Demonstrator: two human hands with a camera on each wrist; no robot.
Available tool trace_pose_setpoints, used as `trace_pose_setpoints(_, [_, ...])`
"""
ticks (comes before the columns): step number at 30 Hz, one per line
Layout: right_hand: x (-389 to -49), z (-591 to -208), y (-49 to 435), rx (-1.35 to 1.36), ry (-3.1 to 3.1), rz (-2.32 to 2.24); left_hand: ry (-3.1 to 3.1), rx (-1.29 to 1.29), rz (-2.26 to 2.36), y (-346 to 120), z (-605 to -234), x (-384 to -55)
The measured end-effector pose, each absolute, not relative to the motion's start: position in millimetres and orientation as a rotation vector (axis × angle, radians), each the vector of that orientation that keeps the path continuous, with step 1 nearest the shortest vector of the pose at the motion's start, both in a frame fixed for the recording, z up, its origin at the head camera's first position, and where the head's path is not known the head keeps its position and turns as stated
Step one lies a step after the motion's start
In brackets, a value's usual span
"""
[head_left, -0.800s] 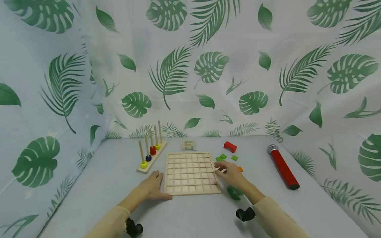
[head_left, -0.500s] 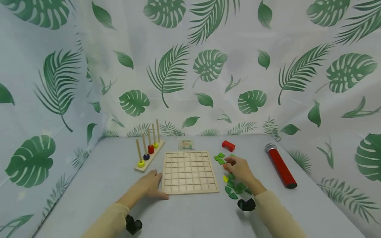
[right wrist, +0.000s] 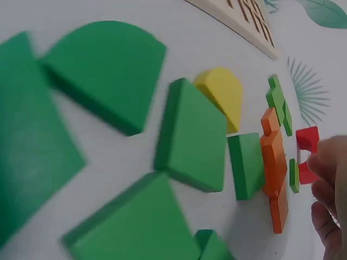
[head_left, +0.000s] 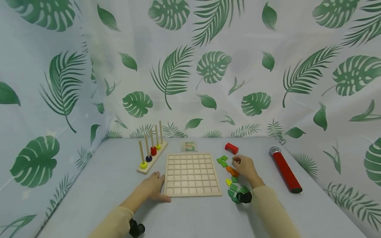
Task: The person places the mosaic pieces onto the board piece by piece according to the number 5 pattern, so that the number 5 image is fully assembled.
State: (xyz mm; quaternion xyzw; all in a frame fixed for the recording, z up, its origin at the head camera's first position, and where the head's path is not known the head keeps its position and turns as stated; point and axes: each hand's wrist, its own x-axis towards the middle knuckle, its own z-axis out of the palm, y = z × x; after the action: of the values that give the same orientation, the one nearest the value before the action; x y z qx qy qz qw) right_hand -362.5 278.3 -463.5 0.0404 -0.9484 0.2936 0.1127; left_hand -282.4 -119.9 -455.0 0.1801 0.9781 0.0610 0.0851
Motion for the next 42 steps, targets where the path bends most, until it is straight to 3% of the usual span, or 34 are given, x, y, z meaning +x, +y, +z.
trace_pose_setpoints(15, [-377.0, -481.0, 285.4, -0.117, -2.867, 0.825, 2.912, 0.534, 0.250, -121.9, -463.4, -272.6])
trace_pose_setpoints(33, [-378.2, -472.3, 288.3, -0.118, -2.834, 0.904, 2.938, 0.522, 0.202, -117.5, -454.0, -277.3])
trace_pose_setpoints(42, [-385.3, -466.8, 281.6, 0.028, -2.844, 0.902, 2.956, 0.538, 0.219, -118.3, -454.5, -277.5])
